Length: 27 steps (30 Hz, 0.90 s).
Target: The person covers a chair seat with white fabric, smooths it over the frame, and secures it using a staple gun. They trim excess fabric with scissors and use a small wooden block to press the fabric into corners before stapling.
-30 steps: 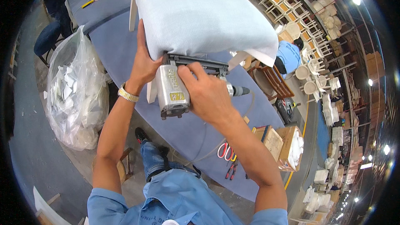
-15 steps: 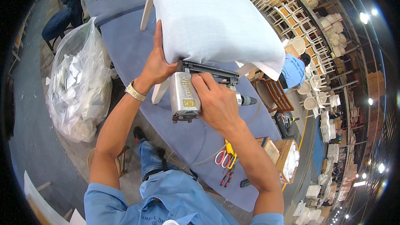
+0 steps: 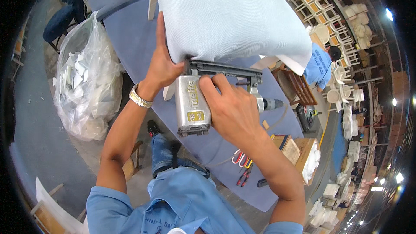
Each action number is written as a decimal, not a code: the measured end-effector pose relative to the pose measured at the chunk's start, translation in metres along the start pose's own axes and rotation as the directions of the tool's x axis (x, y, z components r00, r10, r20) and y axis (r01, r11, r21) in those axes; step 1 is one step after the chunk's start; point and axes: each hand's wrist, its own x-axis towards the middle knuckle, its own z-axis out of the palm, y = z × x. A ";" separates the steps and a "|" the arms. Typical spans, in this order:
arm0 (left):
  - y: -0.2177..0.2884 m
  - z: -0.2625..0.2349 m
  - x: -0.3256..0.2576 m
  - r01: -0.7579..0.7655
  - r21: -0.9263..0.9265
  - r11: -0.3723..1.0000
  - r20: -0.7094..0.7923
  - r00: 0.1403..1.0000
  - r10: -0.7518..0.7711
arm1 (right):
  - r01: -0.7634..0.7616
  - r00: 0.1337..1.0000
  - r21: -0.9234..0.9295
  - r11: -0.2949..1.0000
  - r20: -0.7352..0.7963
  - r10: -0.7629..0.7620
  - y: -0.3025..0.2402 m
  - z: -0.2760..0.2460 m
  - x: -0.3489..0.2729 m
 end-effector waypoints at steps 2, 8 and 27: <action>0.001 -0.004 0.005 0.006 0.081 0.997 0.020 1.000 -0.007 | -0.017 1.000 0.020 1.000 -0.003 0.017 0.001 0.000 0.001; -0.008 -0.008 0.013 -0.075 0.185 0.980 0.006 0.997 0.076 | -0.113 0.986 0.329 0.938 -0.078 0.147 0.001 -0.008 -0.010; -0.005 -0.006 0.010 0.060 -0.049 0.997 0.016 0.998 -0.059 | 0.108 0.667 0.993 0.037 -0.100 0.738 -0.035 0.186 0.015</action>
